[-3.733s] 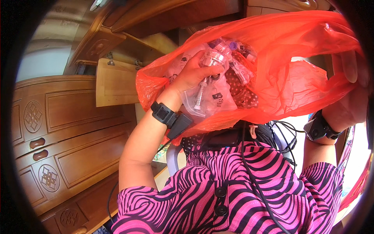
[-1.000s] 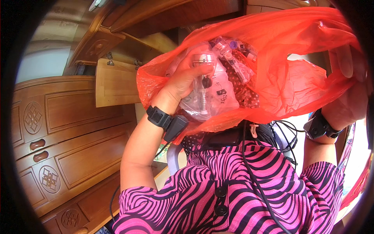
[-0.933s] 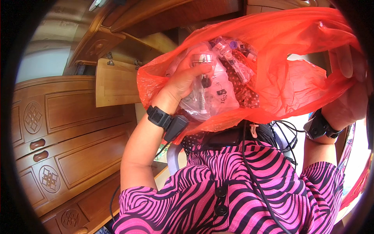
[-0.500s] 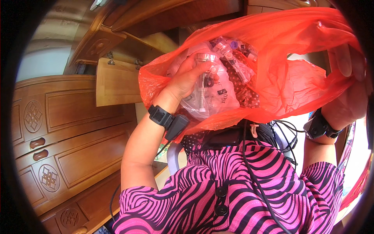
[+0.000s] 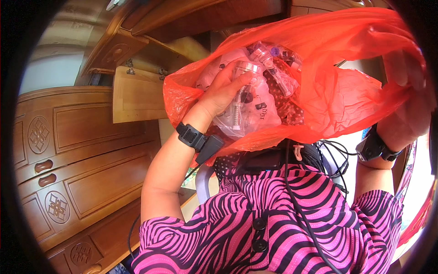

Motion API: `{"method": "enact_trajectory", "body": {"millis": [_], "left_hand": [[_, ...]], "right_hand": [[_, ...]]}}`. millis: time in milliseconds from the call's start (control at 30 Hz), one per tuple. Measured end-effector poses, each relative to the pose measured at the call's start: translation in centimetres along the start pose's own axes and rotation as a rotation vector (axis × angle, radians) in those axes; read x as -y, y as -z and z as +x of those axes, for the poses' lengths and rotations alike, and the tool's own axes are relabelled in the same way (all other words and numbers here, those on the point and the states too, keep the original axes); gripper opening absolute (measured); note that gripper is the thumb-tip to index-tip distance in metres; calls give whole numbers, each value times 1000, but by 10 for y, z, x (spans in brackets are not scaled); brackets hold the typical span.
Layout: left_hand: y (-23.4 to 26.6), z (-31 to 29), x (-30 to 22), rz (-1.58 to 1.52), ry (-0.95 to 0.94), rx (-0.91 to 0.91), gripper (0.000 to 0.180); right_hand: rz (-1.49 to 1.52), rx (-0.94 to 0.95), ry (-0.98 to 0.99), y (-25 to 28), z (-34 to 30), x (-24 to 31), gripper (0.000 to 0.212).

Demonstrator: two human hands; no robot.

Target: Organize and inspect various small items stored in a red plastic bag inside a wooden cabinet.

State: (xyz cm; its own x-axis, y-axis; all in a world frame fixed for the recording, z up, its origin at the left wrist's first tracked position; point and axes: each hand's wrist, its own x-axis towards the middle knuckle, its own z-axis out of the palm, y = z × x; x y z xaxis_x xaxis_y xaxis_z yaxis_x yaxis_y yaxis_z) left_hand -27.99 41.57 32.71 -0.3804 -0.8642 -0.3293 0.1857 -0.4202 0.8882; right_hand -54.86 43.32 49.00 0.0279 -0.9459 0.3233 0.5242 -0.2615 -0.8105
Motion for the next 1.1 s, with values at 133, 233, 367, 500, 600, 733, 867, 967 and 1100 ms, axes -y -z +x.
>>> {"method": "enact_trajectory", "body": {"millis": [133,233,367,500,600,733,867,967,1100], "left_hand": [[-7,3,3,137,-11,-51,52],[-12,5,3,-42,34,-108,53],[-6,2,1,-145,111,63,56],[-17,-10,-8,-127,162,116,55],[-25,-8,-13,-110,126,206,60],[-18,-1,9,-18,81,223,59],[-5,-2,6,-199,222,136,54],[6,-1,11,-338,198,97,59],[23,-3,16,-455,189,290,53]], "right_hand": [[-7,3,1,17,15,2,43],[-356,-140,218,-14,15,-21,30],[-370,-31,450,-50,25,-38,11],[-746,528,-97,-3,28,-51,44],[-852,879,-131,2,17,-90,50],[-1124,1121,-265,6,2,-118,56],[-1162,1161,-462,15,9,-133,53],[-856,1051,-430,20,17,-134,50],[-593,833,-600,38,15,-138,49]]}}
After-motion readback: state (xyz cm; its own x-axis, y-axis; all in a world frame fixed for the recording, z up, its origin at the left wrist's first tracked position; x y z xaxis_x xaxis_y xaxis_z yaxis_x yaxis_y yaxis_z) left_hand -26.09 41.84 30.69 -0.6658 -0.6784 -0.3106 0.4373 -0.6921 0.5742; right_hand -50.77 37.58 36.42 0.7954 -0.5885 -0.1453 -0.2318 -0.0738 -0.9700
